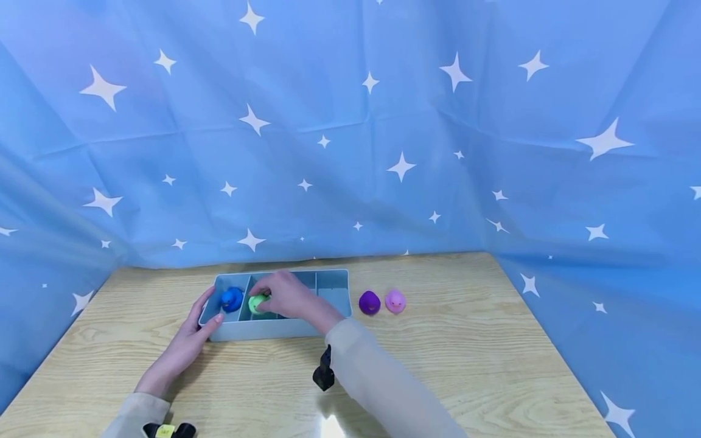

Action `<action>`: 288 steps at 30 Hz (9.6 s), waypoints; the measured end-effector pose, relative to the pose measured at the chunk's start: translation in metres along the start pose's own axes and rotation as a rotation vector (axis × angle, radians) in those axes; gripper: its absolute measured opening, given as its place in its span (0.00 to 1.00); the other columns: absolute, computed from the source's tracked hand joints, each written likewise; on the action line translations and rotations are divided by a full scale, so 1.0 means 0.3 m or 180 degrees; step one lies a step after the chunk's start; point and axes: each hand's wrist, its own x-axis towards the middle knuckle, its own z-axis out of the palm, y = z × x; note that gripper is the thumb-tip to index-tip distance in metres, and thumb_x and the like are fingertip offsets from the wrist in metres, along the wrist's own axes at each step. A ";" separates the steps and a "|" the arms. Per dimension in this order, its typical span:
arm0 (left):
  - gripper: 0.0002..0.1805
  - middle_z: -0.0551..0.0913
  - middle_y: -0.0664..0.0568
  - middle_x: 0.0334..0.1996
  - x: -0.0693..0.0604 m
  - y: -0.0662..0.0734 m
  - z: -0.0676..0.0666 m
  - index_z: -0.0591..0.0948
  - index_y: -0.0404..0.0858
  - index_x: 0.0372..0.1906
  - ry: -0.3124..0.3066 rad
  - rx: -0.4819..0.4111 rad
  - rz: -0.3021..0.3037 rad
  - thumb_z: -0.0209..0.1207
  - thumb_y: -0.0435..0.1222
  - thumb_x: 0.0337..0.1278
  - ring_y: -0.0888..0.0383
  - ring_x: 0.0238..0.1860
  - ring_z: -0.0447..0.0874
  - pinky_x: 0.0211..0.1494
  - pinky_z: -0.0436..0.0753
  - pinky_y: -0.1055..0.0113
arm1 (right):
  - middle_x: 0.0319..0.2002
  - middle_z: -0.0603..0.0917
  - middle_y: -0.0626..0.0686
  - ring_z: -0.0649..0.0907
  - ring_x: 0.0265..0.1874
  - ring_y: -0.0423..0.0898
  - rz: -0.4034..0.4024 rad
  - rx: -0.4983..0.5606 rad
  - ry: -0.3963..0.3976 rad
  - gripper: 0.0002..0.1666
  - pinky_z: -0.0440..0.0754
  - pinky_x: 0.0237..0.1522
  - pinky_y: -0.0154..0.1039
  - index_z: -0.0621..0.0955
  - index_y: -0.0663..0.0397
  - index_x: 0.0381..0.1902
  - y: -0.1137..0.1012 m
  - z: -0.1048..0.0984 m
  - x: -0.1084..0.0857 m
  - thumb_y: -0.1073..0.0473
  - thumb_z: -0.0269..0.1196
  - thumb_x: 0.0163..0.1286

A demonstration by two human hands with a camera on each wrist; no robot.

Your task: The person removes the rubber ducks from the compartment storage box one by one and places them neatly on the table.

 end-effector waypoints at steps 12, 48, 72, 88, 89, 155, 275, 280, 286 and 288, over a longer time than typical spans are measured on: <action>0.41 0.36 0.37 0.82 0.007 0.000 0.007 0.42 0.55 0.84 0.0006 -0.0050 0.0073 0.50 0.51 0.80 0.31 0.80 0.32 0.73 0.43 0.27 | 0.47 0.88 0.48 0.85 0.47 0.44 0.0075 0.0398 0.0547 0.17 0.84 0.47 0.35 0.88 0.53 0.55 0.012 -0.056 -0.088 0.61 0.71 0.68; 0.41 0.35 0.35 0.82 -0.004 0.002 0.007 0.41 0.52 0.84 0.0018 -0.0062 0.0128 0.49 0.50 0.80 0.29 0.79 0.32 0.72 0.43 0.25 | 0.46 0.87 0.55 0.84 0.27 0.51 0.0321 0.0559 0.0867 0.15 0.81 0.24 0.35 0.87 0.59 0.52 0.179 -0.247 -0.429 0.65 0.71 0.68; 0.41 0.34 0.36 0.82 -0.011 0.005 0.001 0.40 0.53 0.84 -0.0005 0.0002 0.0147 0.49 0.50 0.80 0.27 0.78 0.33 0.70 0.46 0.23 | 0.49 0.88 0.58 0.87 0.46 0.55 0.0421 0.0296 0.1426 0.17 0.85 0.53 0.52 0.87 0.65 0.51 0.309 -0.320 -0.556 0.69 0.72 0.64; 0.41 0.34 0.37 0.82 -0.007 0.003 0.003 0.41 0.53 0.84 0.0003 -0.0011 0.0159 0.49 0.50 0.80 0.27 0.78 0.33 0.70 0.45 0.23 | 0.51 0.86 0.66 0.87 0.49 0.63 0.0384 0.0244 0.1513 0.19 0.84 0.53 0.51 0.85 0.71 0.51 0.384 -0.335 -0.611 0.77 0.70 0.60; 0.41 0.34 0.37 0.82 -0.007 0.003 0.004 0.41 0.53 0.84 0.0003 -0.0012 0.0161 0.49 0.49 0.80 0.27 0.78 0.33 0.70 0.45 0.23 | 0.51 0.86 0.67 0.87 0.49 0.63 0.0384 0.0245 0.1519 0.19 0.84 0.53 0.50 0.85 0.71 0.51 0.388 -0.337 -0.614 0.77 0.70 0.60; 0.40 0.34 0.35 0.82 -0.011 0.003 0.007 0.40 0.53 0.84 -0.0012 -0.0036 0.0143 0.48 0.49 0.81 0.27 0.79 0.32 0.70 0.44 0.23 | 0.54 0.84 0.69 0.84 0.50 0.64 0.1089 -0.0103 0.1276 0.17 0.85 0.49 0.54 0.84 0.71 0.54 0.579 -0.347 -0.731 0.75 0.62 0.68; 0.42 0.37 0.42 0.83 -0.013 -0.024 -0.009 0.41 0.59 0.84 0.0013 -0.0313 0.0048 0.52 0.50 0.79 0.34 0.80 0.33 0.74 0.44 0.29 | 0.58 0.85 0.46 0.80 0.60 0.42 -0.0152 -0.0782 -0.0062 0.19 0.77 0.61 0.36 0.85 0.48 0.61 -0.082 0.134 0.174 0.56 0.67 0.73; 0.41 0.36 0.42 0.83 -0.015 -0.022 -0.003 0.41 0.59 0.84 -0.0009 -0.0386 0.0114 0.52 0.49 0.79 0.34 0.80 0.33 0.75 0.47 0.30 | 0.56 0.86 0.45 0.81 0.58 0.42 -0.0163 -0.0999 0.0040 0.19 0.77 0.60 0.35 0.85 0.48 0.61 -0.084 0.158 0.173 0.58 0.67 0.73; 0.42 0.36 0.41 0.83 -0.015 -0.019 0.003 0.41 0.57 0.84 -0.0033 -0.0412 0.0170 0.52 0.48 0.79 0.33 0.80 0.34 0.75 0.50 0.31 | 0.57 0.85 0.45 0.81 0.59 0.43 -0.0124 -0.1129 0.0056 0.21 0.77 0.62 0.37 0.84 0.47 0.62 -0.083 0.174 0.168 0.56 0.67 0.73; 0.42 0.35 0.40 0.83 -0.016 -0.018 0.005 0.41 0.56 0.84 -0.0044 -0.0413 0.0178 0.52 0.47 0.79 0.32 0.80 0.34 0.74 0.50 0.31 | 0.57 0.85 0.46 0.81 0.59 0.44 -0.0115 -0.1108 0.0073 0.21 0.76 0.62 0.37 0.84 0.47 0.62 -0.080 0.176 0.165 0.56 0.68 0.73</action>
